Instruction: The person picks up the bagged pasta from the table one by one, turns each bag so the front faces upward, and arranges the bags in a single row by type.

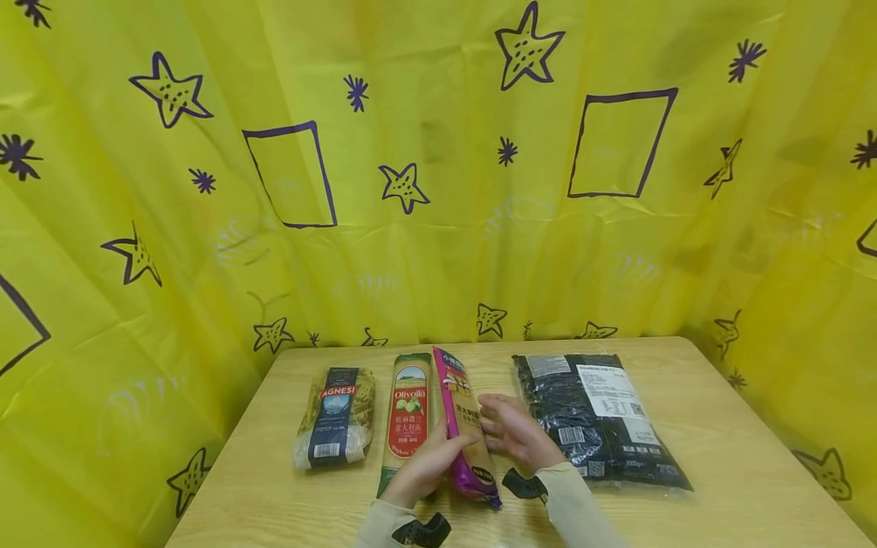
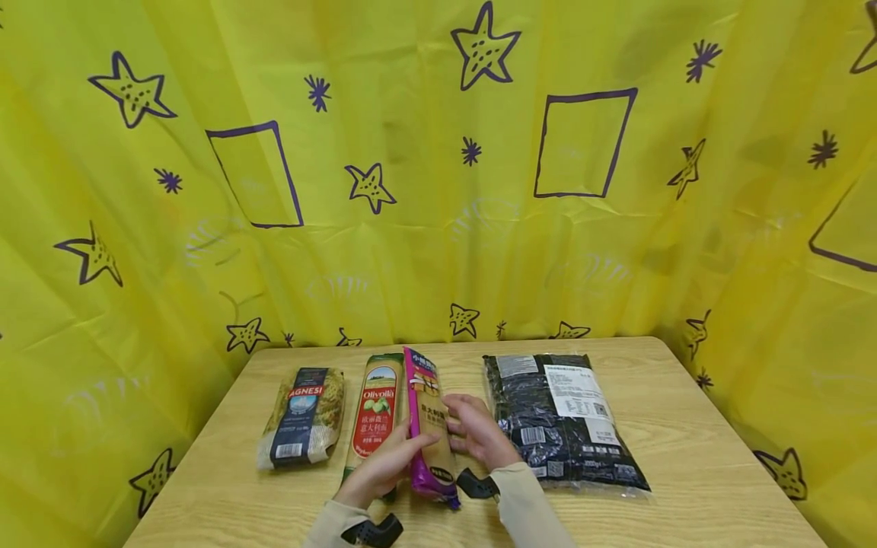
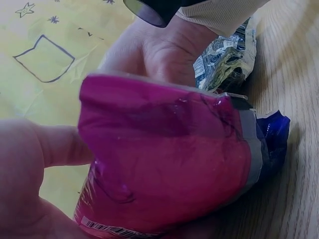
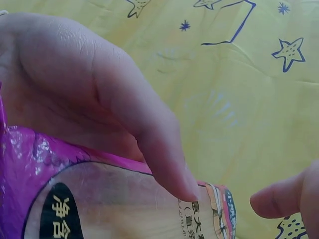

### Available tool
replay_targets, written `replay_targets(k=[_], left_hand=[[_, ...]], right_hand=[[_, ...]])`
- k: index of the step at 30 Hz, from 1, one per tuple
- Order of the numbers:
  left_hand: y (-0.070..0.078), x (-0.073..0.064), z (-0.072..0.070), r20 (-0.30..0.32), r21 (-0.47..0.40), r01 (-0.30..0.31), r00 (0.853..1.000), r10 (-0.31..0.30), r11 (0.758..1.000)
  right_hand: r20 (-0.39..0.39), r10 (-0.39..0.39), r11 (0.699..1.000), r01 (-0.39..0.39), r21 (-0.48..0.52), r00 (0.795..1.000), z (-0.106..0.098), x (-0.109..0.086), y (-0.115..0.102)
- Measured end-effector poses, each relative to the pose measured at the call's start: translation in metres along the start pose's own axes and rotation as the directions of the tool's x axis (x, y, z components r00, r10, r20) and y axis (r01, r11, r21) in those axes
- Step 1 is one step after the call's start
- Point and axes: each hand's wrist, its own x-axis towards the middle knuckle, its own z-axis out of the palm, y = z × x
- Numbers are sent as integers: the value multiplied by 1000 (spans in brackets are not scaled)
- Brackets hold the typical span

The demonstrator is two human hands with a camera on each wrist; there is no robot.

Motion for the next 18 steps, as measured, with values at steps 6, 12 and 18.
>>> replay_targets(k=[6,12,18], left_hand=[[1,0,-2,-2,-13,-12,1000,12,1000],[2,0,-5,-31,-20,12,999,-13,1000],[2,2,-3,-48,-14,5,999,-6,1000]], right_hand=[[20,0,1000,0,-1,1000,-3,-1,1],[71,7,1000,-7,4,997,-8,0,2],[69,41,999,-42,5,997,-8,3,5]])
